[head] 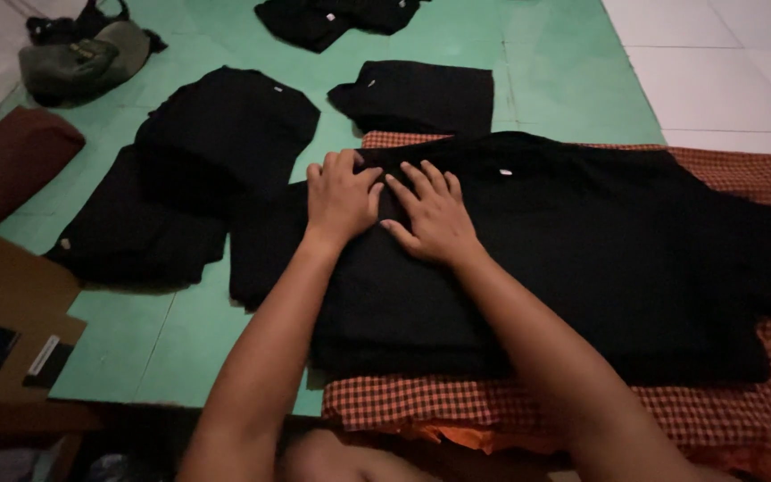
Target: The person folds several black t-shirts on a checkered mat placed on the floor. They smooth out each shirt, fold the sleeves inward, and then fold the bottom up to create a neat stack.
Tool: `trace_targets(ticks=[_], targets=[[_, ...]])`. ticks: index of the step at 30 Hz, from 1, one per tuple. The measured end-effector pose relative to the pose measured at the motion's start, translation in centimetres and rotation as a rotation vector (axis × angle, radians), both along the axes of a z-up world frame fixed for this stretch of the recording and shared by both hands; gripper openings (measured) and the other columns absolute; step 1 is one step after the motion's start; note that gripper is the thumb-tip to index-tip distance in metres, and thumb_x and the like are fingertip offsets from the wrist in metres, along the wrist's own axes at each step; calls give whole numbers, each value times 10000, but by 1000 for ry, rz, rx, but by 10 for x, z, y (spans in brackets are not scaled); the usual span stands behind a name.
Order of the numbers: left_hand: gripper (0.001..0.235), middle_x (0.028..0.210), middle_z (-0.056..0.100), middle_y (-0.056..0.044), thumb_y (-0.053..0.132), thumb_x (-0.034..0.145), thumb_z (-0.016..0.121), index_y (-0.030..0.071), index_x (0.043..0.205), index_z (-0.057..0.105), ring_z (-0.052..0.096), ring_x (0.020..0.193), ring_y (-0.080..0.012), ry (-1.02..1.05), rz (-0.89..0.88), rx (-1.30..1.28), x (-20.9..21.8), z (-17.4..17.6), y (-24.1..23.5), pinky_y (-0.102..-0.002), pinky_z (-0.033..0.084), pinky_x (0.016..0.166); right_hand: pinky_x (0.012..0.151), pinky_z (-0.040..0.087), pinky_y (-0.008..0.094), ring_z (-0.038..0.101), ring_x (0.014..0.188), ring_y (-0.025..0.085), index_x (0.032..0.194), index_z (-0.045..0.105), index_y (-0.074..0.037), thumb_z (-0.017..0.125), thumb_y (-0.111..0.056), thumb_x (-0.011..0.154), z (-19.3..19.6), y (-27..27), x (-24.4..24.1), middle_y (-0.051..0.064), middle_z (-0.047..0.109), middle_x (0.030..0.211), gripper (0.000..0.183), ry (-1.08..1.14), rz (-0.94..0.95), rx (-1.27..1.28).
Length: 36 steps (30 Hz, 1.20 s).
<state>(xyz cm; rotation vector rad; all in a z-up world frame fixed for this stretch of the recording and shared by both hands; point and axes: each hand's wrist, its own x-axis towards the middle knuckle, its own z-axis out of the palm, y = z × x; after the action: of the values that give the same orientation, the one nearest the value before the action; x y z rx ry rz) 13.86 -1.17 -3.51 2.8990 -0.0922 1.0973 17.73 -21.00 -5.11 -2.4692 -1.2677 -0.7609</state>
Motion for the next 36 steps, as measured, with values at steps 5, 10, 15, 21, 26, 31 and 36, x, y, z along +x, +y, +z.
trace_targets(ticks=[5,10,15,21,26,31,36], targets=[[425,1206,546,-131,339,865,660,121,1226,711,496,1148,-358,225,92,-56,-24,31,-42,-559,381,908,1097,203,614,288,1491,400,1555,475,-259,623,-534,878,-7,-2,11,101,433,1579,745,84,-29,24],[587,1360,519,-213,334,939,576,2,1423,554,473,1257,-428,379,171,-60,-32,41,-78,-665,360,999,1179,317,578,396,1449,469,1482,578,-160,692,-53,772,20,-60,38,157,546,1504,727,263,272,487],[750,1498,499,-250,546,929,594,43,1481,518,405,1425,-434,403,-103,-8,-48,62,-137,-674,297,1074,882,472,414,620,1118,233,1112,756,-294,670,-235,740,18,-189,84,-60,701,1157,386,-207,-155,167],[992,1673,214,-271,706,905,529,66,1623,288,182,1539,-502,645,-117,-14,-25,53,-155,-757,195,1139,877,482,490,622,1161,356,1427,665,-218,637,-542,895,-4,-253,84,113,626,1388,623,-141,-412,-92],[915,1668,208,-285,576,903,540,61,1617,290,155,1545,-500,694,12,44,-20,62,-190,-760,97,1146,1037,369,534,454,1366,397,1558,509,-137,493,-602,984,9,-236,69,187,434,1600,738,63,-482,-187],[801,1585,374,-286,373,817,666,0,1501,477,273,1500,-481,507,-139,30,-25,59,-271,-732,178,1126,1020,465,516,627,1197,492,1295,745,-83,751,-312,919,-14,-288,122,316,654,1304,440,-41,-97,273],[815,1599,379,-254,577,913,569,27,1506,461,258,1534,-437,537,-505,-103,-35,36,-341,-726,119,1163,839,538,585,682,1066,482,1110,741,-45,711,-564,850,39,-398,85,271,726,1046,581,332,-924,127]])
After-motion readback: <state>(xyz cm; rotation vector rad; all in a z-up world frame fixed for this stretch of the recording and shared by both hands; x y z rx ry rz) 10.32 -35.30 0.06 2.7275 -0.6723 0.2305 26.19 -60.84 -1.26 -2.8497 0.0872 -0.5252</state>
